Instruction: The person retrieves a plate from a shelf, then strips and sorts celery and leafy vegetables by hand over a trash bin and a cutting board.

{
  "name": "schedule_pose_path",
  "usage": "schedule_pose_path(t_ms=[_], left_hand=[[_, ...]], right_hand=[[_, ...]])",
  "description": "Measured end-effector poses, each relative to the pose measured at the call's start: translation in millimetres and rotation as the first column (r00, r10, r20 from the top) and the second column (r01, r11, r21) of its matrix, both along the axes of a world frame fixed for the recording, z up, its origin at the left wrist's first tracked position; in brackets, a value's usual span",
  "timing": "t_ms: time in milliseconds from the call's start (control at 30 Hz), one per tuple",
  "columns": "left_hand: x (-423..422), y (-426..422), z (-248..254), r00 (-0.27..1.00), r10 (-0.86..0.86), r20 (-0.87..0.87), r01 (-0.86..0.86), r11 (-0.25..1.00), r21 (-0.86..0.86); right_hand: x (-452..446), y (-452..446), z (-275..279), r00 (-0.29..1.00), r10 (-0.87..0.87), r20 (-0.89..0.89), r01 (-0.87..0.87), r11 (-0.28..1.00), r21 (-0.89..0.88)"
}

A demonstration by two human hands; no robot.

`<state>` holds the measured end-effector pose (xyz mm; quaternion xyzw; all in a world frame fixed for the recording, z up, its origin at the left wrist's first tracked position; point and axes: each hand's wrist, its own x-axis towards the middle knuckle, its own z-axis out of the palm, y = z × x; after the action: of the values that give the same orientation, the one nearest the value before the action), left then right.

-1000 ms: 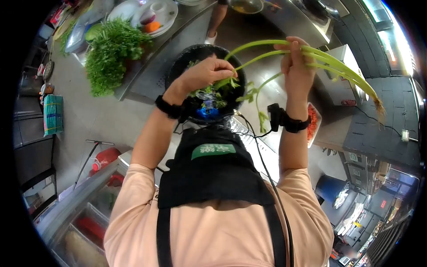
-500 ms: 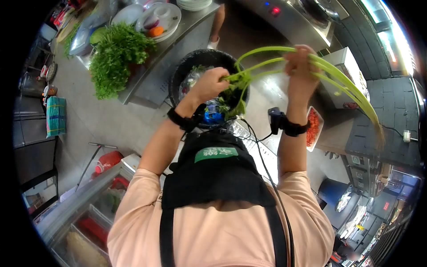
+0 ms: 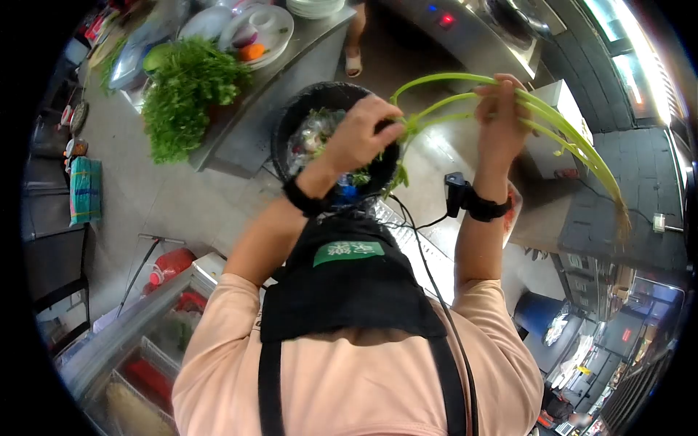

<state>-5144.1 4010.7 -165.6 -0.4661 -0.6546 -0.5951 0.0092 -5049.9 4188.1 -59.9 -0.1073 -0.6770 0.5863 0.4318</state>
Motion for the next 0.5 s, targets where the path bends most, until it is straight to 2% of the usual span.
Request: schedule_pose_path(t_ms=[133,200,267,333,367,500], left_hand=[[3,11,-2,0.998,-0.032,0.06,0.038,0.994,-0.099],[0,8,-1,0.953,-0.038,0.299,0.046,0.999,-0.021],[-8,-3,1,0.945,-0.055,0.322,0.069,0.997,-0.031],[-14,-13,2,0.915,-0.14,0.378,0.181,0.981,-0.074],[-16,-12,-2,0.946,-0.169,0.275,0.177,0.984,-0.005],[-11,-17,-3,0.973,-0.127,0.193,0.129,0.992,-0.002]], right_hand=[[-3,-6,2,1.0,0.022,0.005,-0.022,1.0,0.013],[-4,-8,4,0.997,0.005,0.077,-0.005,1.0,0.01],[-3,-7,3,0.996,-0.016,0.087,0.016,1.0,0.01],[-4,-5,2,0.995,-0.033,0.091,0.032,0.999,0.01],[-4,-4,3,0.996,-0.036,0.084,0.036,0.999,0.002],[-7,-6,5,0.996,-0.054,0.076,0.054,0.999,-0.001]])
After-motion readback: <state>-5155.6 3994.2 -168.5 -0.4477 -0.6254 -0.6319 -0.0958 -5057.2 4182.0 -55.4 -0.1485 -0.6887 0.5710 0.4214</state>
